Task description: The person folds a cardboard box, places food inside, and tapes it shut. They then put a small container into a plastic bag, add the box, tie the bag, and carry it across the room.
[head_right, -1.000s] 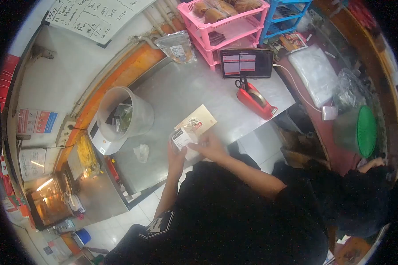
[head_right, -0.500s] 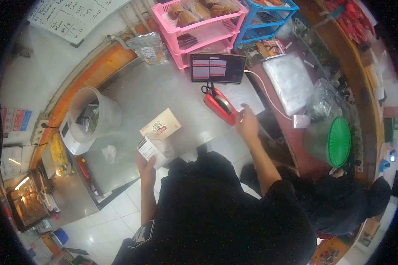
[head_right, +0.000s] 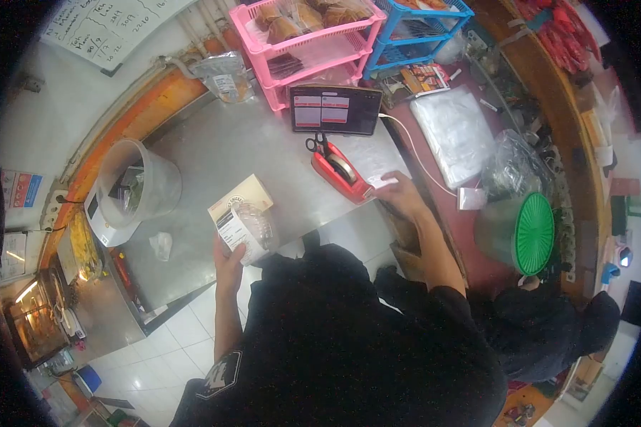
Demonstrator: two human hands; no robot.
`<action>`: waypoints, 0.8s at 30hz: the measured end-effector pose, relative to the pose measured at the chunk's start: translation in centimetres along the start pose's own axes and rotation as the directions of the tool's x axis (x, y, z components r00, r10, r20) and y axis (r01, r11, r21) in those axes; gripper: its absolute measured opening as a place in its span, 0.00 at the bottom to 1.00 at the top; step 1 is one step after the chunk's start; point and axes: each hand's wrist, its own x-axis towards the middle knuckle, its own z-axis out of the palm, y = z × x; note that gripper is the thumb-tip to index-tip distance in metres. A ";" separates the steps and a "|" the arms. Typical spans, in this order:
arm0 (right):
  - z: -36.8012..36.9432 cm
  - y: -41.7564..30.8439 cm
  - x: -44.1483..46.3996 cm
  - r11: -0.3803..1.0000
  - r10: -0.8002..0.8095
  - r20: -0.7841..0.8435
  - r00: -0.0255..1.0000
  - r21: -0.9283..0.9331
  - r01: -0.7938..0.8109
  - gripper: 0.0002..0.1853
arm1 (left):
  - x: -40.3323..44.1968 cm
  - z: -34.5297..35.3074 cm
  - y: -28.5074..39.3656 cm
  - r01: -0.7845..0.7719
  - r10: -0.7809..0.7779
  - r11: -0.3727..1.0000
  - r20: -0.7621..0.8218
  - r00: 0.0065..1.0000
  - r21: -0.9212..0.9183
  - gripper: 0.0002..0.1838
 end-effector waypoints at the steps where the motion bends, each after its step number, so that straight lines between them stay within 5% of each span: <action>1: -0.4 0.3 -0.9 0.997 0.062 -0.019 0.998 -0.036 -0.063 0.28 | 0.0 0.0 -0.1 0.012 -0.012 0.999 0.002 1.000 -0.029 0.43; 4: -0.7 5.3 -0.4 0.989 0.136 -0.133 0.982 -0.036 -0.142 0.26 | 0.1 0.2 0.1 0.088 -0.083 0.984 0.041 0.996 -0.157 0.44; 5: -0.9 8.6 1.2 0.998 0.035 -0.134 0.990 0.063 -0.027 0.25 | 0.1 0.4 0.1 0.119 -0.110 0.972 0.056 0.992 -0.204 0.44; 6: -1.7 9.4 1.6 0.974 -0.050 -0.195 0.980 -0.225 0.006 0.24 | 0.0 0.6 0.1 0.151 -0.135 0.960 0.085 0.987 -0.235 0.44; 8: -3.2 9.9 3.3 0.701 -0.276 -0.209 0.938 -0.711 0.048 0.23 | 0.1 0.7 1.0 0.187 -0.157 0.942 0.127 0.979 -0.277 0.45; 10: -4.9 10.4 3.1 0.554 -0.310 -0.276 0.910 -0.830 -0.063 0.24 | 0.3 0.4 0.9 0.184 -0.153 0.946 0.131 0.980 -0.268 0.46; 12: -6.3 9.8 2.5 0.676 -0.516 -0.233 0.825 -0.702 0.224 0.24 | 1.0 0.8 1.3 0.077 -0.041 0.972 0.166 0.985 -0.220 0.47; 14: -4.1 5.3 1.2 0.866 -0.379 -0.162 0.911 -0.411 0.287 0.24 | 0.7 1.2 2.1 0.095 -0.078 0.988 0.136 0.988 -0.122 0.48; 15: 1.5 -4.3 -3.0 0.959 -0.142 -0.155 0.978 -0.267 0.097 0.23 | 1.0 1.4 2.7 0.109 -0.099 0.991 0.140 0.985 -0.071 0.48; 17: 6.5 -10.7 -5.4 0.989 -0.147 0.068 0.987 -0.025 0.149 0.23 | 1.5 2.1 4.2 0.069 -0.088 0.991 0.176 0.980 0.112 0.49; 24: 17.6 -18.0 -9.2 0.883 -0.315 0.424 0.849 -0.195 0.426 0.23 | 2.3 3.3 4.9 -0.073 -0.026 0.943 0.291 0.957 0.325 0.52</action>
